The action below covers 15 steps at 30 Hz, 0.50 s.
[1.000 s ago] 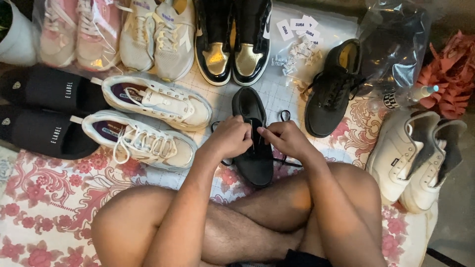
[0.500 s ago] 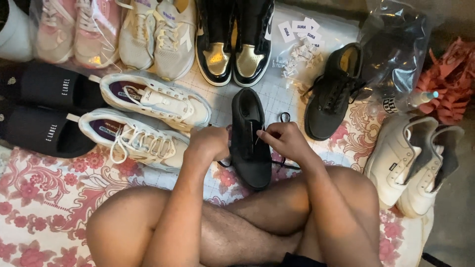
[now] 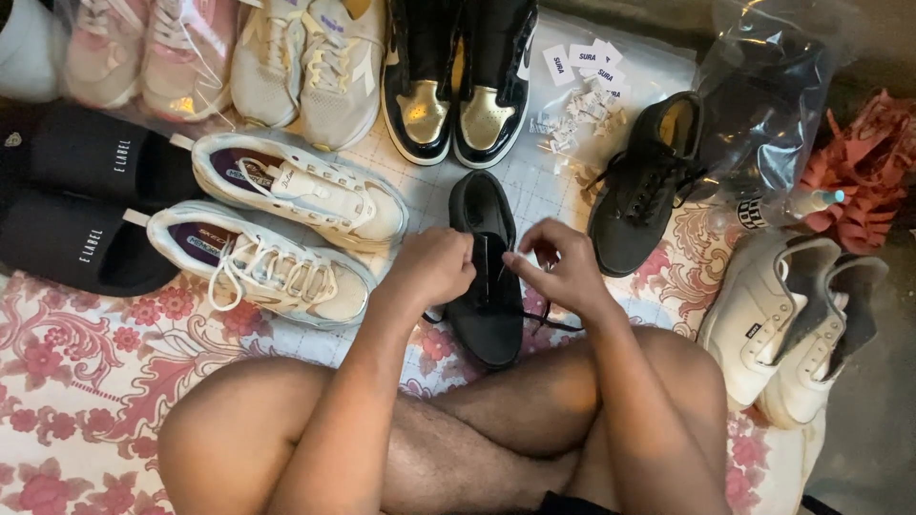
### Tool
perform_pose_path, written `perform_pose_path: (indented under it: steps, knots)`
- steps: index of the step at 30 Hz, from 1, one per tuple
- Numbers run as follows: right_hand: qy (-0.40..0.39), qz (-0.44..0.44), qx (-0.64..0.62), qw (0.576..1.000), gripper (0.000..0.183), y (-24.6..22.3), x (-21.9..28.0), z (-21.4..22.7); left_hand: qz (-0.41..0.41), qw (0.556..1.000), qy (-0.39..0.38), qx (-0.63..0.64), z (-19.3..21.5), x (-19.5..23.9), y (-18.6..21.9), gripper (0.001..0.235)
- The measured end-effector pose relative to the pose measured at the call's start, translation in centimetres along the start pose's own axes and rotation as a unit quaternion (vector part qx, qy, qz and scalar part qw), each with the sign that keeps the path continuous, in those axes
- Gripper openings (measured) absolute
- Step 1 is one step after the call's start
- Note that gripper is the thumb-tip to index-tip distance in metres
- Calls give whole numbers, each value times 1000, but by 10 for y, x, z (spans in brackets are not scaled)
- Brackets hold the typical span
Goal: The person sits on a patterned rug surrounded by various shoes and laces a black shoe. They thread the laces through the eyelets and pull them tight to secure the shoe.
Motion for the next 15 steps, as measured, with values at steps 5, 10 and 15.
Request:
perform_pose_path:
  steps: [5,10,15]
  knots:
    - [-62,-24,-15,998,54,-18,1,-4,116,981,-63,-144,-6,-7,-19,32]
    - [-69,-59,15,996,44,-34,-2,-6,133,974,-87,-161,-14,-11,-20,39]
    - [-56,-36,-46,997,50,-12,3,-2,133,982,-41,-126,-9,-13,-23,31]
Point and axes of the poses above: each hand's wrist, its own x-axis away from the middle knuckle, its own z-axis out of the back of the hand, y = z × x, the point moved 1 cm from there along -x, towards the middle knuckle, and after that the axes turned 9 degrees about z, right-handed, at the moved point
